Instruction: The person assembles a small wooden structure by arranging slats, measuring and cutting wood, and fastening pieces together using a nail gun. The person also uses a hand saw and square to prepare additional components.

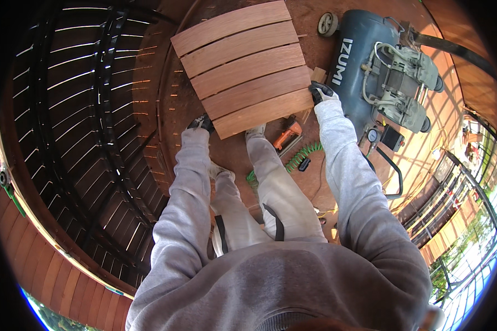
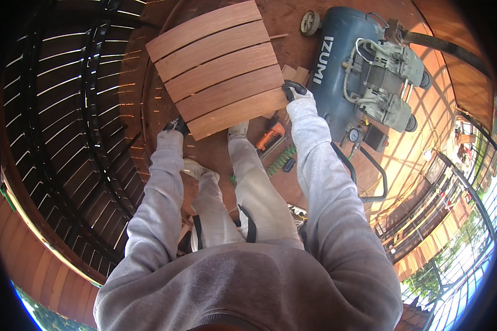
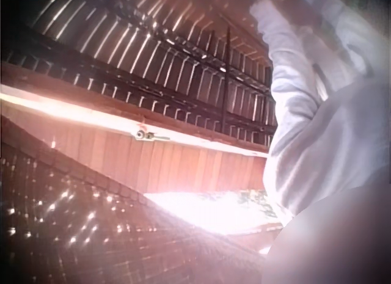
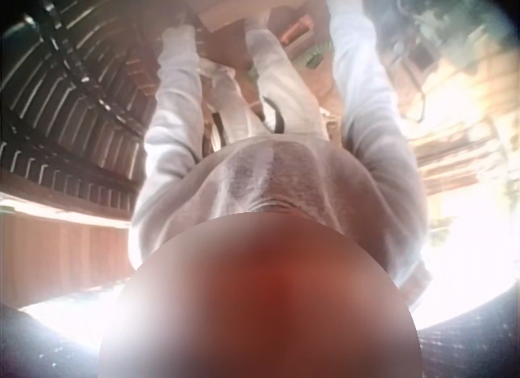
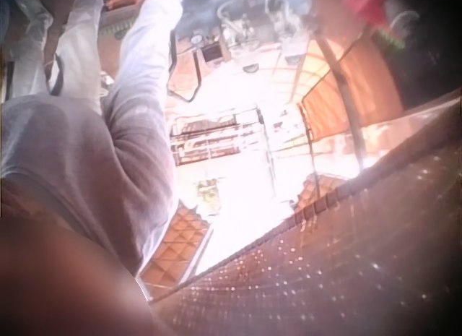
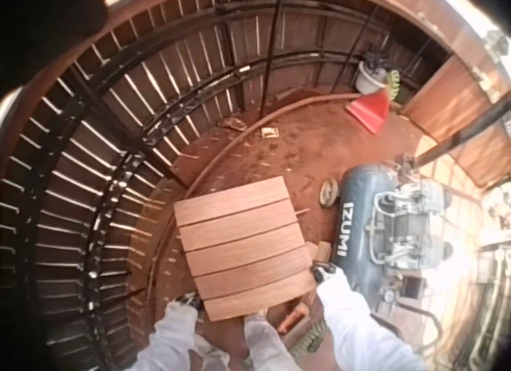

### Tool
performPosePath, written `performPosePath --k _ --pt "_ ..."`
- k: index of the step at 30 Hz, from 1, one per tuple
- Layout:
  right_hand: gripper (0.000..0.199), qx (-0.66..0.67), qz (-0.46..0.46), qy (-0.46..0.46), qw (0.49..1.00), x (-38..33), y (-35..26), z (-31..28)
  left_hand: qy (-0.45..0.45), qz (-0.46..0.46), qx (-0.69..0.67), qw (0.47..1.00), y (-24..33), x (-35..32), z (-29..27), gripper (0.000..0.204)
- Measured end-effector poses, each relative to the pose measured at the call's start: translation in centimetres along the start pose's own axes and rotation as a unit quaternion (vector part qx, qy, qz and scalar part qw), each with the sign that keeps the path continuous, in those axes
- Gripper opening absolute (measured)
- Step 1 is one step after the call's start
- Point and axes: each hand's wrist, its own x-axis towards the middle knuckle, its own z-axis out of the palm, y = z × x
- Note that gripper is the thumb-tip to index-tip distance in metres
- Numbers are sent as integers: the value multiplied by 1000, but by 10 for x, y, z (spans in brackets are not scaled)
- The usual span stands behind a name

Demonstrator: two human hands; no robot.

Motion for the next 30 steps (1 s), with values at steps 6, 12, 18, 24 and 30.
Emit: performPosePath --k 6,12,18,24,30 --pt "16 -2 -15 26 1000 -7 -3 7 41 -7 72 997 14 -9 0 32" --pt "21 -80 -19 13 996 -19 -26 10 51 -40 -19 998 18 -15 2 32" --pt "21 -75 -32 5 997 -20 -22 7 80 -59 -15 995 2 -4 4 28" --pt "23 -131 -44 16 990 -20 -26 8 80 2 -36 996 -4 -3 5 24" --pt "19 -87 -65 32 994 -16 -14 7 77 -15 28 996 7 -9 1 24"
